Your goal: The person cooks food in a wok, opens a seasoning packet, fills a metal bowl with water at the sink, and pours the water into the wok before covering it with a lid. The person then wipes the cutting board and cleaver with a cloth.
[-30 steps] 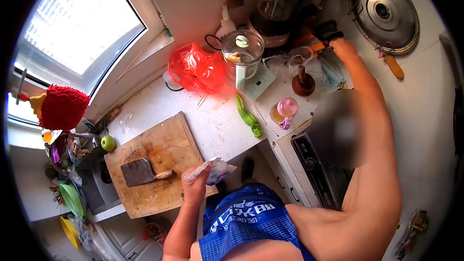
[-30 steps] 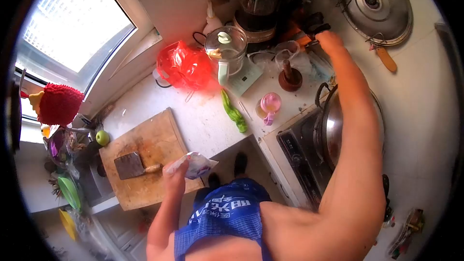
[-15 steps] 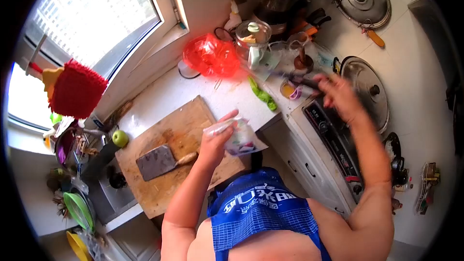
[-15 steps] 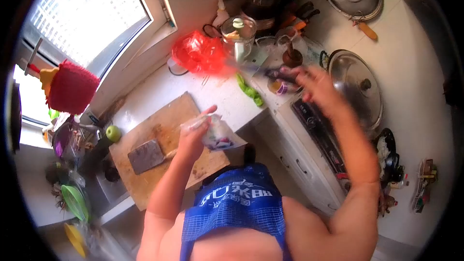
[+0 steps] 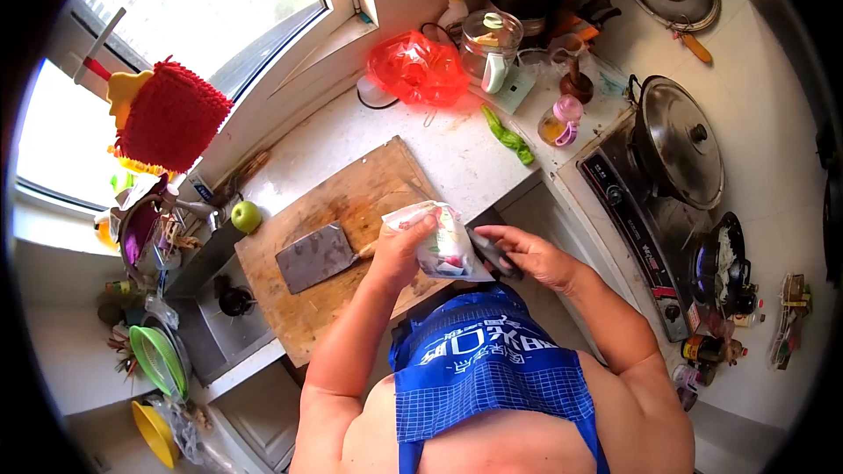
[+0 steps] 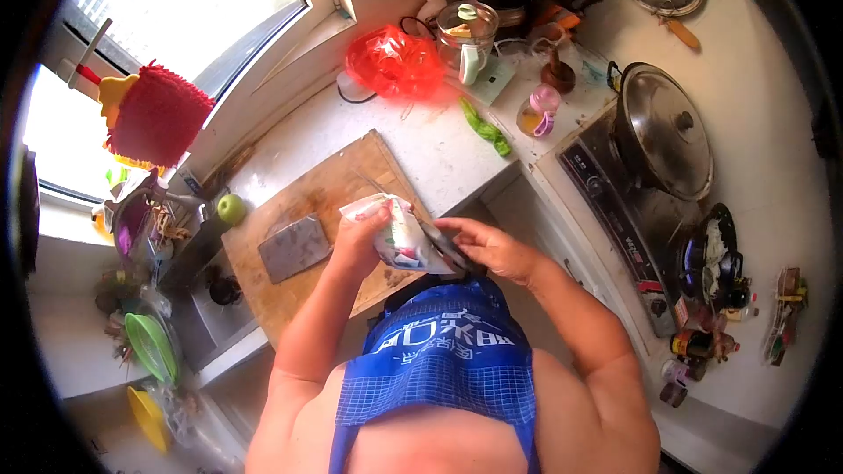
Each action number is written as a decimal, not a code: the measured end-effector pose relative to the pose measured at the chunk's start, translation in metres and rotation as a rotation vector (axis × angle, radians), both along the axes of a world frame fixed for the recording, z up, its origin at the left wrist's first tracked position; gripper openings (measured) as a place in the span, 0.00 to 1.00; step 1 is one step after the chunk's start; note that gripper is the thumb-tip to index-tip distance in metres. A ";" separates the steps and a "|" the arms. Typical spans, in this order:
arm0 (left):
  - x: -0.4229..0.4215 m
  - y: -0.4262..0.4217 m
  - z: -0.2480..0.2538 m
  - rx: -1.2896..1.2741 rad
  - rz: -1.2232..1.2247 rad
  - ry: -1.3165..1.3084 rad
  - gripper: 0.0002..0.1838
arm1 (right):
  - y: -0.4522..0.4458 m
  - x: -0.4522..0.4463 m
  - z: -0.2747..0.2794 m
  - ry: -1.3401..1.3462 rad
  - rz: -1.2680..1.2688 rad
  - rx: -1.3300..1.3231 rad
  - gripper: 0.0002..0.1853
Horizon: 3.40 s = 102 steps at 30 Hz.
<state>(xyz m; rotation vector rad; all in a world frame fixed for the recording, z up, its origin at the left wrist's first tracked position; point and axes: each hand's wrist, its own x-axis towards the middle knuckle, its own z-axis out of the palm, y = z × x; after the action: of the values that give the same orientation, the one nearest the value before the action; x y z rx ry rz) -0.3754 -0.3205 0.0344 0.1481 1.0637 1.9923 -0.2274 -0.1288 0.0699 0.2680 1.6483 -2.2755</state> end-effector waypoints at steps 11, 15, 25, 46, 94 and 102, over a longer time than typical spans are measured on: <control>-0.006 -0.021 0.020 -0.106 0.000 0.156 0.10 | -0.014 -0.036 0.013 0.180 -0.189 0.249 0.35; -0.007 -0.024 0.013 -0.170 -0.030 0.210 0.08 | -0.030 -0.058 0.035 0.294 -0.332 0.353 0.34; -0.010 -0.029 0.023 -0.171 -0.183 0.251 0.12 | -0.023 -0.084 0.025 0.279 -0.285 0.332 0.32; -0.024 -0.045 0.016 -0.231 0.054 0.246 0.12 | -0.016 -0.037 0.032 0.219 0.220 0.991 0.37; -0.035 -0.063 -0.008 -0.307 -0.102 0.283 0.13 | 0.024 -0.052 0.000 0.455 0.301 1.009 0.31; -0.029 -0.068 -0.009 -0.338 0.042 0.202 0.12 | 0.047 -0.069 -0.123 -0.301 -0.113 1.321 0.32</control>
<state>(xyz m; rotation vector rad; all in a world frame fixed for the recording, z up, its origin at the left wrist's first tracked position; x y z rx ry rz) -0.4046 -0.3890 0.0254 0.1487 1.5275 1.8311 -0.2962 -0.0815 -0.0534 0.9167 2.6751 -0.7727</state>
